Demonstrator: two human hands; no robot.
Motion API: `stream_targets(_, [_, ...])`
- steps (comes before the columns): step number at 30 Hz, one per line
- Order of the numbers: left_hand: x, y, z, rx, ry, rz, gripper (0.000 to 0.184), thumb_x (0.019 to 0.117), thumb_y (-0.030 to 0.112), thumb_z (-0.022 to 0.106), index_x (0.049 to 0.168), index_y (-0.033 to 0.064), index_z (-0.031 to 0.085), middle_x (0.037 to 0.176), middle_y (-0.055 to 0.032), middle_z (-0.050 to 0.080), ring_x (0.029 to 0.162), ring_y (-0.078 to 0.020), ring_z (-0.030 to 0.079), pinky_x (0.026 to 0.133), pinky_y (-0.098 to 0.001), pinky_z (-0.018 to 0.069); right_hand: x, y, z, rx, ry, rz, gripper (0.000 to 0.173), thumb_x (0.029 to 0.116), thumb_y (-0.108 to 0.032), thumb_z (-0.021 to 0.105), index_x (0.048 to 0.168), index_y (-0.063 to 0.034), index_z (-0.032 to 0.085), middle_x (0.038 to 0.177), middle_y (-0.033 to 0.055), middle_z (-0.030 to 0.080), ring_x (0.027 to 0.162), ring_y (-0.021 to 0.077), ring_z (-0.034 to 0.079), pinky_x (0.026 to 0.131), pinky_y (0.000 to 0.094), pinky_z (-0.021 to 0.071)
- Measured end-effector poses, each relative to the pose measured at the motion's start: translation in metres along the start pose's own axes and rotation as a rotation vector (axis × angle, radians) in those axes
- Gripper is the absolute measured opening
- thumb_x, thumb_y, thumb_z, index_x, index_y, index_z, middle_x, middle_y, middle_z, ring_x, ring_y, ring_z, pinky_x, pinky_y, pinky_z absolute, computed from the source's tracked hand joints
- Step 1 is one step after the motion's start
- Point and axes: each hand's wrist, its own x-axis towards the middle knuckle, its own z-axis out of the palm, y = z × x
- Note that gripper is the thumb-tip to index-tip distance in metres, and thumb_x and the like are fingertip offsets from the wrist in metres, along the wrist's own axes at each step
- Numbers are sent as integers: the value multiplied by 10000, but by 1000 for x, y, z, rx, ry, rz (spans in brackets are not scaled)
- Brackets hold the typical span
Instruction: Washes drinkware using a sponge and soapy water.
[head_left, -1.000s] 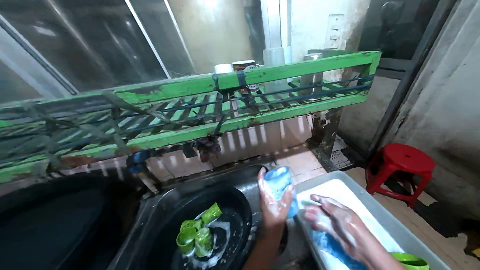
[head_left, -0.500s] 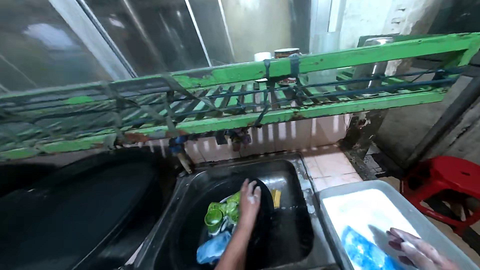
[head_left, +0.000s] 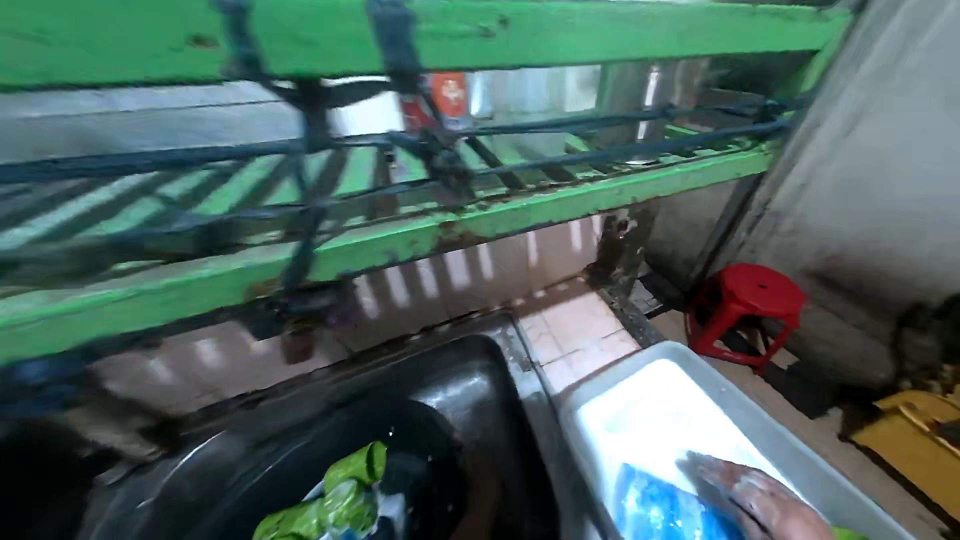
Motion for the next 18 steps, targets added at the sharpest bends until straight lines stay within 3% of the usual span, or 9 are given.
stream_targets(4, [-7,-16,3,268,-100,187,552,994,186,625,1470,-52,480,1554,-318,386,1457,-489,346,1191,-594,296,-4,-4,1,-18,7,67,331,997,-21,529,1252,-68,734,1306,113,706,1252,301,653,1097,485,492])
stream_targets(7, [-22,-15,-3,86,-64,230,503,1017,146,571,1462,-69,479,1563,-333,361,1465,-483,338,1204,-591,273,-3,4,11,-38,74,48,313,987,-32,538,1210,-83,751,1281,83,721,1226,268,669,1069,468,518])
stream_targets(9, [-36,-8,-20,-118,97,338,502,949,34,605,1433,-69,524,1531,-356,389,1427,-516,379,1173,-601,318,-3,7,17,-25,97,30,329,991,-48,528,1235,-106,741,1336,70,693,1275,243,638,1090,434,509])
stream_targets(11, [-58,9,-56,-295,265,518,561,832,-67,631,1385,-106,547,1479,-398,414,1368,-567,415,1109,-646,377,0,-4,13,63,87,32,332,999,-54,532,1268,-101,720,1426,108,627,1332,264,591,1111,432,490])
stream_targets(14, [-117,55,-121,-474,284,737,679,805,-33,618,1450,-128,429,1571,-374,283,1469,-492,294,1185,-576,302,4,-33,7,342,39,10,356,1045,-176,547,1379,-99,643,1565,120,486,1407,218,512,1163,375,436])
stream_targets(16, [-163,93,-140,-538,235,915,717,783,14,624,1430,-183,385,1546,-411,285,1464,-485,296,1188,-555,295,11,-49,12,607,122,-113,488,1055,-266,537,1470,-11,532,1614,221,374,1465,266,439,1167,383,424])
stream_targets(18, [-210,131,-137,-665,44,980,736,826,37,644,1453,-192,334,1536,-386,325,1441,-380,375,1175,-470,356,20,-65,13,859,157,-109,722,1038,-442,489,1562,38,358,1667,254,224,1543,286,287,1233,419,323])
